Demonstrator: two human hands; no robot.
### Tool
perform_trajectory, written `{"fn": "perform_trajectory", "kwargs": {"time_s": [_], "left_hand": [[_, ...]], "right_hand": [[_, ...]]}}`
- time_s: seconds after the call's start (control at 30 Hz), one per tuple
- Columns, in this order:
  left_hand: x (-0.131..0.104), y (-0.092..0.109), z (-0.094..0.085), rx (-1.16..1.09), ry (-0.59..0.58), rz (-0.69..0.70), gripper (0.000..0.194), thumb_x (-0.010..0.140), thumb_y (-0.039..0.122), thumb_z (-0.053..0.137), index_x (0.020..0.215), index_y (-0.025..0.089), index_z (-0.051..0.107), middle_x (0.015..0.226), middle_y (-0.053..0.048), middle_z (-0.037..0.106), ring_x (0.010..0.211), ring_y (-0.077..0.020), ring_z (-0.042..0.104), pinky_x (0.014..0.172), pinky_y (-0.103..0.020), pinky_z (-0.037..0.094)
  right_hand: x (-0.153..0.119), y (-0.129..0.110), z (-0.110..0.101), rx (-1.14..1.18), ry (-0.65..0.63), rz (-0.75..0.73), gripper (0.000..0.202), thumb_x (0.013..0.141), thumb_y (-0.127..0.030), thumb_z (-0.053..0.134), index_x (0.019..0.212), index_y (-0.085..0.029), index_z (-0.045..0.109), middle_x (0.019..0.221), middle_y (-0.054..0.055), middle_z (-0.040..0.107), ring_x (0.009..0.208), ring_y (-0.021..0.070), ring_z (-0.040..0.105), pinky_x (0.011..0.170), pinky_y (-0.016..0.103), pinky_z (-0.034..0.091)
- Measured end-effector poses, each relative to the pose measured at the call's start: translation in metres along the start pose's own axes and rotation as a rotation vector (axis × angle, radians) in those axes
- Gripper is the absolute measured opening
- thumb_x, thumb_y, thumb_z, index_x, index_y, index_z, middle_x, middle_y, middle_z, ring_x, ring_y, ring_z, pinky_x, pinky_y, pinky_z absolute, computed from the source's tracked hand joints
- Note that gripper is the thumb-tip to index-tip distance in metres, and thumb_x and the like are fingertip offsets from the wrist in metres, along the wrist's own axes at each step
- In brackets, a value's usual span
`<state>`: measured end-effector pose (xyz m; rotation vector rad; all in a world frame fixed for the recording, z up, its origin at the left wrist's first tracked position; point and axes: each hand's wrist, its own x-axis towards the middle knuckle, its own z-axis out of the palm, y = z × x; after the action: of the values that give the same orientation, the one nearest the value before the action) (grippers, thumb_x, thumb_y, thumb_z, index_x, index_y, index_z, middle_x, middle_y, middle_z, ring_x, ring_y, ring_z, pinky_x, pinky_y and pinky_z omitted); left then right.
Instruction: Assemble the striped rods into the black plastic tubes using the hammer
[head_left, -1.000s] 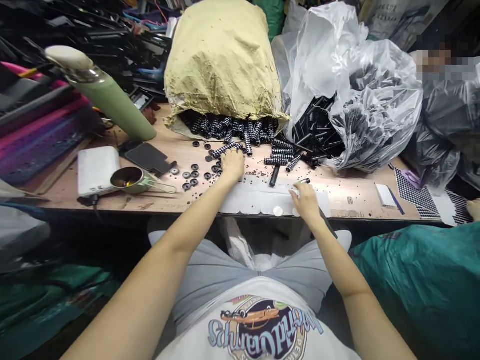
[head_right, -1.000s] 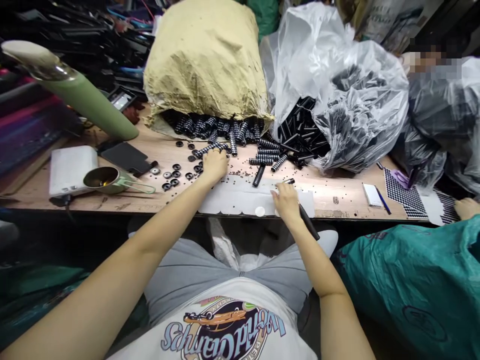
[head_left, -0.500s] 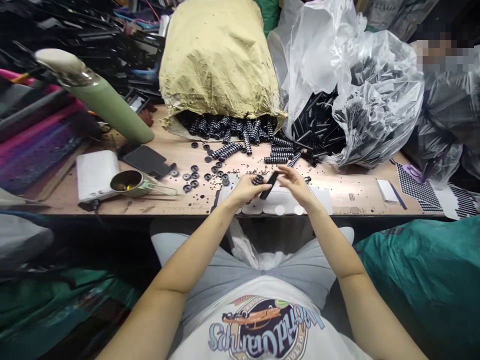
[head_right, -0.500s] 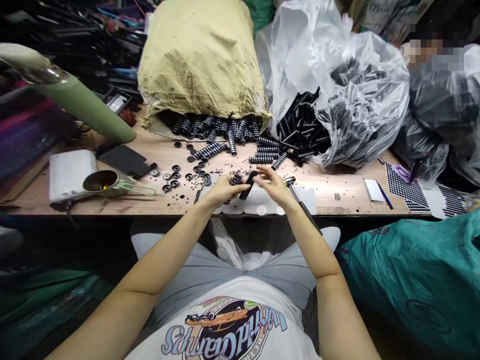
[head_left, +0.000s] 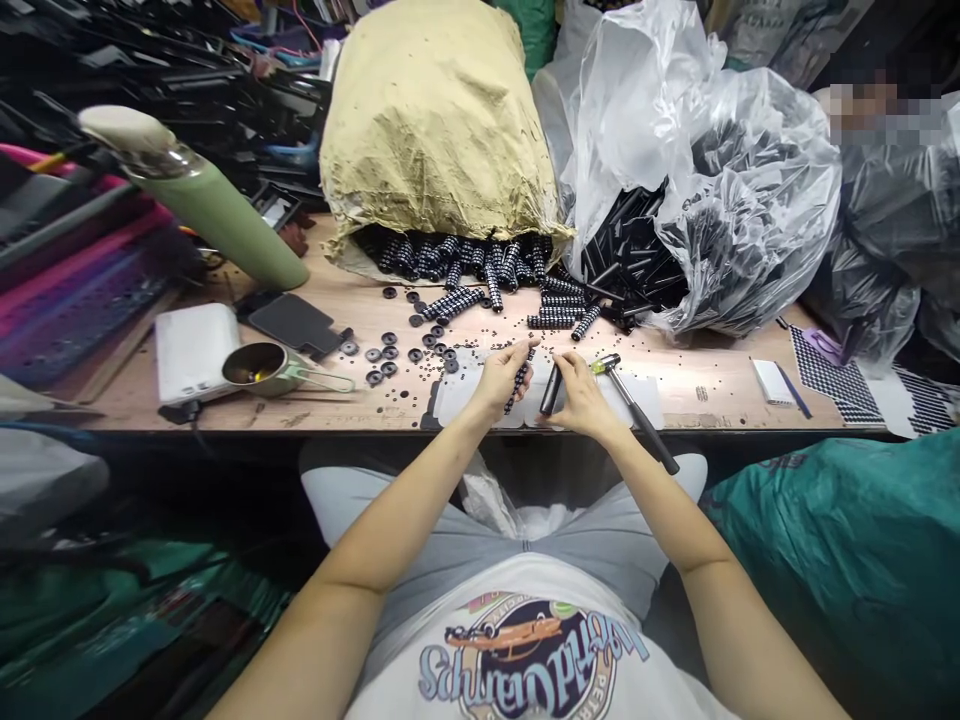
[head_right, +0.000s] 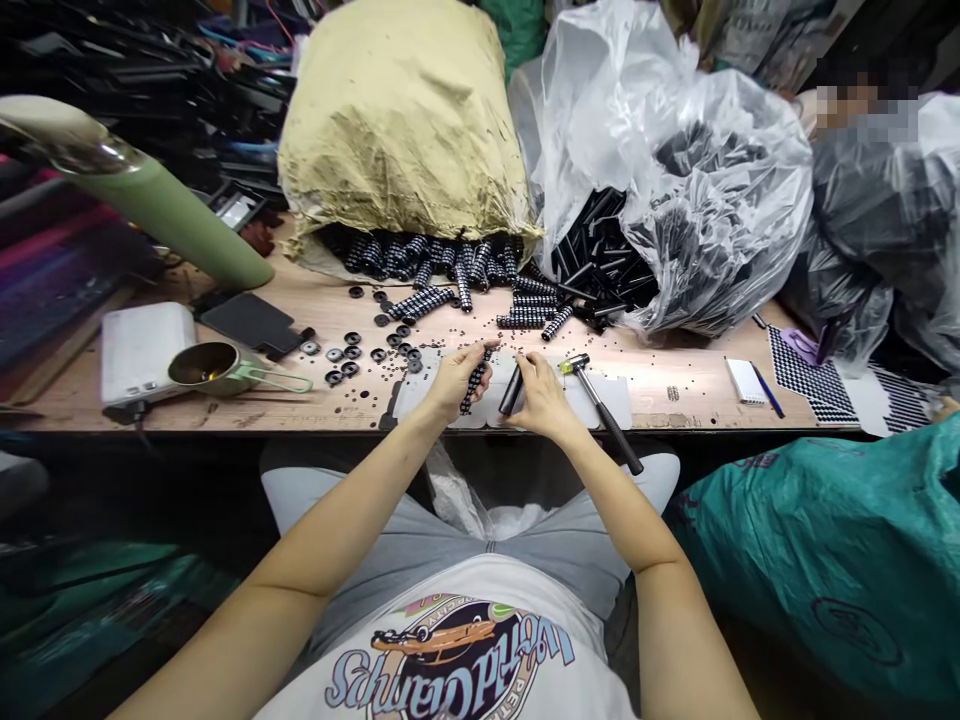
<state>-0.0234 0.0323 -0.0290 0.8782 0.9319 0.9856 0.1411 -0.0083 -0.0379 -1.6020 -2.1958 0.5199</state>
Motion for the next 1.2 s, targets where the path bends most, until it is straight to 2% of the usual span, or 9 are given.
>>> {"fn": "perform_trajectory", "kwargs": {"time_s": [0.1, 0.17, 0.27, 0.37, 0.5, 0.87, 0.97, 1.1, 1.2], "left_hand": [[0.0, 0.001, 0.0, -0.021, 0.034, -0.019, 0.046, 0.082, 0.043, 0.057, 0.116, 0.012, 0.06, 0.049, 0.006, 0.048, 0.034, -0.0059, 0.039, 0.032, -0.015, 0.026], [0.0, 0.001, 0.0, -0.055, 0.072, -0.045, 0.041, 0.083, 0.039, 0.054, 0.111, 0.01, 0.062, 0.05, 0.004, 0.051, 0.035, -0.0062, 0.042, 0.032, -0.016, 0.029], [-0.002, 0.001, 0.002, -0.103, 0.103, -0.084, 0.035, 0.082, 0.036, 0.055, 0.101, 0.008, 0.064, 0.052, 0.003, 0.053, 0.038, -0.0083, 0.048, 0.034, -0.017, 0.036], [-0.006, 0.003, 0.009, -0.148, 0.138, -0.113, 0.028, 0.08, 0.036, 0.06, 0.089, 0.009, 0.063, 0.053, 0.002, 0.054, 0.041, -0.0106, 0.054, 0.039, -0.02, 0.044], [-0.013, 0.006, 0.019, -0.188, 0.157, -0.21, 0.025, 0.084, 0.037, 0.056, 0.076, 0.013, 0.055, 0.05, 0.002, 0.053, 0.039, -0.0146, 0.057, 0.038, -0.024, 0.047], [-0.011, 0.008, 0.025, -0.145, 0.112, -0.301, 0.028, 0.088, 0.036, 0.053, 0.074, 0.012, 0.056, 0.051, 0.0, 0.052, 0.039, -0.0149, 0.057, 0.039, -0.023, 0.047], [-0.011, -0.002, 0.022, 0.041, 0.076, -0.158, 0.025, 0.09, 0.033, 0.049, 0.093, 0.011, 0.061, 0.069, -0.004, 0.059, 0.052, -0.0144, 0.061, 0.052, -0.028, 0.053], [-0.012, -0.03, 0.018, 0.738, 0.094, 0.327, 0.043, 0.083, 0.024, 0.06, 0.124, 0.013, 0.056, 0.099, -0.01, 0.058, 0.091, -0.0219, 0.061, 0.084, -0.038, 0.051], [-0.011, -0.05, 0.016, 1.2, 0.058, 0.51, 0.049, 0.081, 0.016, 0.06, 0.13, 0.01, 0.052, 0.102, -0.014, 0.057, 0.099, -0.0258, 0.056, 0.089, -0.04, 0.047]], "right_hand": [[-0.008, 0.0, 0.003, -0.073, -0.154, 0.069, 0.101, 0.059, -0.044, 0.08, 0.141, -0.01, 0.033, 0.142, 0.023, 0.031, 0.135, 0.037, 0.03, 0.109, 0.053, 0.03], [-0.011, 0.0, 0.001, -0.094, -0.181, 0.097, 0.098, 0.061, -0.045, 0.079, 0.141, -0.012, 0.034, 0.143, 0.024, 0.031, 0.135, 0.0383, 0.031, 0.109, 0.057, 0.028], [-0.01, -0.006, -0.005, 0.022, -0.066, 0.046, 0.103, 0.061, -0.04, 0.08, 0.145, -0.015, 0.025, 0.145, 0.021, 0.03, 0.138, 0.0334, 0.028, 0.111, 0.052, 0.029], [-0.004, -0.015, -0.008, 0.206, 0.055, -0.155, 0.114, 0.059, -0.043, 0.082, 0.147, -0.018, 0.015, 0.148, 0.017, 0.027, 0.141, 0.0276, 0.024, 0.115, 0.045, 0.026], [0.003, -0.019, -0.001, 0.322, 0.13, -0.33, 0.116, 0.054, -0.049, 0.084, 0.145, -0.018, 0.019, 0.145, 0.016, 0.032, 0.14, 0.0278, 0.027, 0.118, 0.045, 0.023], [-0.001, -0.015, 0.014, 0.497, 0.145, -0.191, 0.11, 0.052, -0.036, 0.085, 0.141, -0.021, 0.022, 0.14, 0.014, 0.034, 0.134, 0.0268, 0.037, 0.114, 0.044, 0.032], [-0.001, -0.012, 0.021, 0.419, 0.194, -0.145, 0.109, 0.052, -0.032, 0.084, 0.14, -0.021, 0.022, 0.14, 0.014, 0.036, 0.132, 0.0267, 0.038, 0.113, 0.045, 0.032], [-0.002, -0.004, 0.036, 0.283, 0.287, -0.071, 0.097, 0.058, -0.028, 0.079, 0.138, -0.015, 0.025, 0.137, 0.018, 0.039, 0.13, 0.0285, 0.04, 0.11, 0.046, 0.035], [-0.008, 0.003, 0.04, 0.192, 0.286, -0.015, 0.086, 0.065, -0.025, 0.072, 0.137, -0.013, 0.027, 0.136, 0.019, 0.042, 0.129, 0.028, 0.041, 0.109, 0.045, 0.036]]}}
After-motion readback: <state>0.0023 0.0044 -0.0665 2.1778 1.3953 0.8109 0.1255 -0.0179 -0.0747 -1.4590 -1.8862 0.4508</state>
